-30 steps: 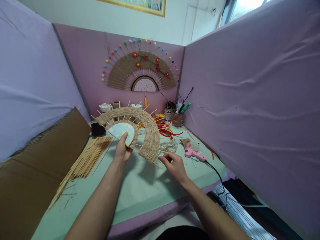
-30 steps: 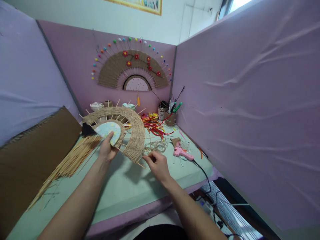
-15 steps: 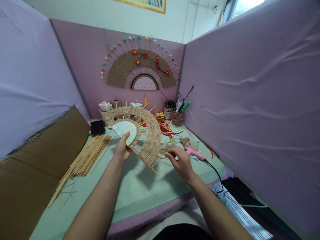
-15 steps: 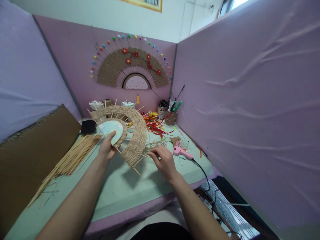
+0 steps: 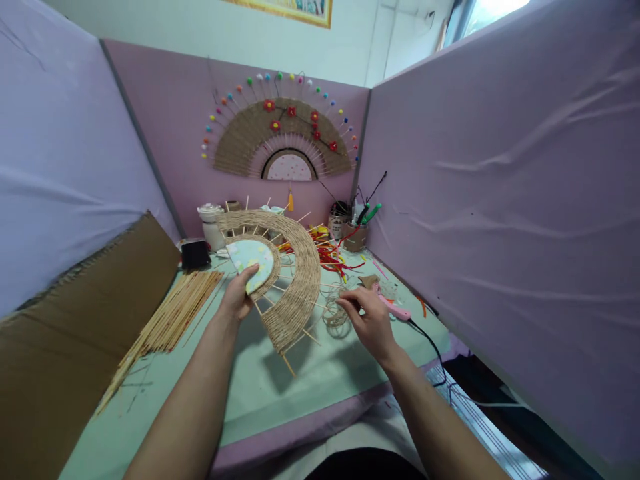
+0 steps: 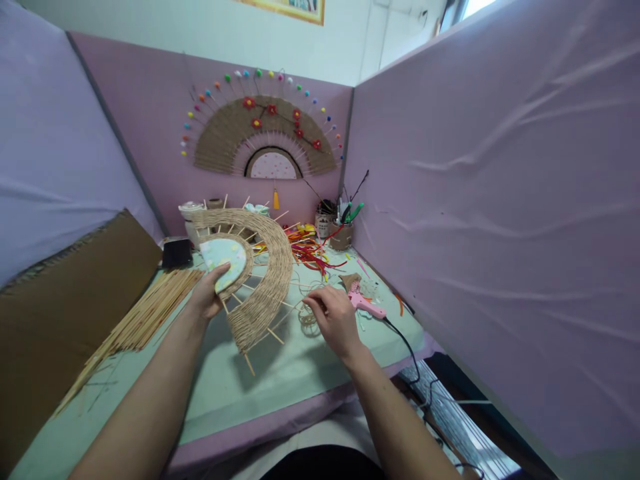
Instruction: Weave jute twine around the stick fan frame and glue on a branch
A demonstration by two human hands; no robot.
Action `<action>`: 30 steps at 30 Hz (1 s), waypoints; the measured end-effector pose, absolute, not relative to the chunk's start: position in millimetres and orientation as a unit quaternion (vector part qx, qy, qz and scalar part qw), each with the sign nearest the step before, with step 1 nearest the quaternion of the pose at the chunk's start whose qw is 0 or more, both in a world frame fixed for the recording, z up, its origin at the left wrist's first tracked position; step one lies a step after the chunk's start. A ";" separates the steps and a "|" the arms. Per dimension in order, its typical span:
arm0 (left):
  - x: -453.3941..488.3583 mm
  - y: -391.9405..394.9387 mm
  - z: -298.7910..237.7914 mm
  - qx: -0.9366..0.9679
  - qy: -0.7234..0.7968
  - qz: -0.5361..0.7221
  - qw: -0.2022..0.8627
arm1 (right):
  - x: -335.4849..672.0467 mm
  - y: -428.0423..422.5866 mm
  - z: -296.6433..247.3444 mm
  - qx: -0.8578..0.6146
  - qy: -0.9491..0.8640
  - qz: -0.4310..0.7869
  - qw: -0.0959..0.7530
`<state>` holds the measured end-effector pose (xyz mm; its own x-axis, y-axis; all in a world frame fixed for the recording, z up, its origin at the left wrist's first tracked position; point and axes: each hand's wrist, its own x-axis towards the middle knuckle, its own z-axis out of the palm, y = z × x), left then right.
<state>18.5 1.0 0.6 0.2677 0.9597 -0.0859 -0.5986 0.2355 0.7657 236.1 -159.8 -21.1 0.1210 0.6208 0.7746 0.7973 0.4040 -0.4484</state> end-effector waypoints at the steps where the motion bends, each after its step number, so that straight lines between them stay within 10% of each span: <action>1: 18.8 1.0 0.5 0.312 0.284 0.532 0.734 | 234.2 -159.2 -23.1 -0.550 -0.644 -0.089 0.525; 13: 22.6 -6.2 0.5 0.299 0.275 0.496 0.768 | 212.8 -149.6 -32.3 -0.584 -0.613 0.016 0.532; 30: 8.7 -1.7 3.8 0.337 0.297 0.480 0.754 | 238.4 -163.5 -12.8 -0.595 -0.629 -0.136 0.481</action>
